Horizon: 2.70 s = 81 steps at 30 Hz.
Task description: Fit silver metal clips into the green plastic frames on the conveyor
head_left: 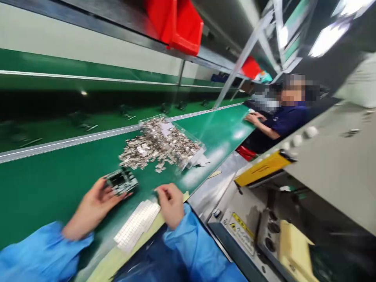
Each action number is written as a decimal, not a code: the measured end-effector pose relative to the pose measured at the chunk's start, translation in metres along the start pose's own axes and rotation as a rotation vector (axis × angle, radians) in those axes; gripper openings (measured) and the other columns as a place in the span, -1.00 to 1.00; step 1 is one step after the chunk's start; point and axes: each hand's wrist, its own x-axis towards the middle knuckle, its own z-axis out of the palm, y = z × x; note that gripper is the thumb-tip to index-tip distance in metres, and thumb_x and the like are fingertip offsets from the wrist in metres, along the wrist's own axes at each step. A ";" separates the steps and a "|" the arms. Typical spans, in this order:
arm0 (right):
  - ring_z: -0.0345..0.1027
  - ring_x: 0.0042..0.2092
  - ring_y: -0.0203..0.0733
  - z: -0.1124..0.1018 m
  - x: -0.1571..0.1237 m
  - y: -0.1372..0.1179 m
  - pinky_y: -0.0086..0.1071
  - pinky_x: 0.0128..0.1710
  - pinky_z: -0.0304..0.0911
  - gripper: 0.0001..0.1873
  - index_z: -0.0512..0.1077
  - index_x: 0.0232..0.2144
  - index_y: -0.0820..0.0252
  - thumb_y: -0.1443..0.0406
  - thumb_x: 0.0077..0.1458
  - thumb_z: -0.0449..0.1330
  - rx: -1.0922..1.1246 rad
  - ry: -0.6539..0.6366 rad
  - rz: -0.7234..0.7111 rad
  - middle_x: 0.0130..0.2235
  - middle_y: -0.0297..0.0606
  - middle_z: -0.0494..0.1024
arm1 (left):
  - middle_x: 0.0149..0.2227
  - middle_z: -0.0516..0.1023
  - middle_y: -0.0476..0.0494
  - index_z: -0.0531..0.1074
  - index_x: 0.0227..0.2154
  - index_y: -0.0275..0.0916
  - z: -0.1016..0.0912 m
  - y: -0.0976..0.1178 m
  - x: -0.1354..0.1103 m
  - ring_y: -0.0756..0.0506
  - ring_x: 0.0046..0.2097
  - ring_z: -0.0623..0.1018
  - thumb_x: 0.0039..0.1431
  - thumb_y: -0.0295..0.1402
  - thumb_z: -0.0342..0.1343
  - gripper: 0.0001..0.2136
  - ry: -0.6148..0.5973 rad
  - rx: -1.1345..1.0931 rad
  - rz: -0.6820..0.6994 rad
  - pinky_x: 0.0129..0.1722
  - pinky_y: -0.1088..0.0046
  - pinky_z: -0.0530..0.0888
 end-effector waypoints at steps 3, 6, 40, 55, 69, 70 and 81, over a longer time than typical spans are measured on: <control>0.26 -0.47 -0.26 -0.004 0.004 -0.011 -0.40 -0.47 0.17 -0.75 0.51 -0.43 0.23 0.13 0.02 0.22 0.213 -0.033 0.215 -0.49 -0.27 0.47 | -0.17 0.57 -0.12 0.25 -0.08 -0.24 -0.004 -0.002 -0.019 -0.09 -0.22 0.62 -0.23 -0.25 0.45 -0.35 -0.017 -0.127 -0.081 -0.17 0.45 0.59; 0.22 -0.49 -0.30 -0.004 -0.004 -0.026 -0.43 -0.48 0.15 -0.70 0.51 -0.44 0.24 0.09 -0.05 0.29 0.327 -0.102 0.322 -0.51 -0.29 0.46 | -0.07 0.53 -0.22 0.22 -0.02 -0.23 0.000 -0.009 -0.035 -0.16 -0.13 0.60 -0.12 -0.28 0.39 -0.38 -0.055 -0.179 -0.042 -0.09 0.31 0.57; 0.12 -0.48 -0.29 0.017 -0.054 -0.064 -0.42 -0.49 0.05 -0.84 0.46 -0.51 0.19 0.30 0.08 0.16 -0.107 -0.111 0.007 -0.54 -0.39 0.26 | 0.07 0.41 -0.21 0.30 0.04 -0.16 0.007 0.001 -0.073 -0.09 0.00 0.52 0.21 -0.37 0.09 -0.67 -0.281 0.078 0.154 0.01 0.48 0.48; 0.24 -0.35 -0.21 0.019 -0.060 -0.060 -0.36 -0.35 0.16 -0.91 0.41 -0.42 0.17 0.42 0.04 0.13 -0.143 -0.071 -0.087 -0.40 -0.30 0.38 | -0.16 0.52 -0.11 0.33 -0.04 -0.20 0.014 0.000 -0.077 -0.02 -0.18 0.55 0.15 -0.35 0.14 -0.69 -0.128 0.060 0.106 -0.18 0.57 0.51; 0.23 -0.43 -0.30 0.031 -0.054 -0.062 -0.47 -0.51 0.30 -0.73 0.26 -0.42 0.14 0.35 -0.24 0.26 0.513 -0.134 0.452 -0.43 -0.39 0.34 | -0.21 0.56 -0.12 0.30 -0.08 -0.23 0.023 0.005 -0.078 -0.08 -0.22 0.58 0.03 -0.33 0.17 -0.63 -0.038 0.046 0.034 -0.24 0.47 0.55; 0.23 -0.43 -0.31 0.031 -0.055 -0.062 -0.47 -0.51 0.31 -0.73 0.25 -0.44 0.14 0.36 -0.25 0.26 0.523 -0.132 0.444 -0.43 -0.39 0.33 | -0.22 0.56 -0.12 0.30 -0.09 -0.23 0.023 0.005 -0.079 -0.08 -0.23 0.58 0.03 -0.34 0.17 -0.64 -0.030 0.055 0.046 -0.24 0.47 0.55; 0.11 -0.50 -0.36 0.024 -0.069 -0.082 -0.48 -0.55 0.24 -0.61 0.20 -0.54 0.14 0.25 -0.25 0.39 0.494 -0.067 0.356 -0.50 -0.45 0.23 | -0.27 0.54 -0.07 0.28 -0.07 -0.22 0.023 0.012 -0.095 -0.03 -0.28 0.55 0.09 -0.37 0.10 -0.69 -0.140 0.093 0.150 -0.29 0.53 0.51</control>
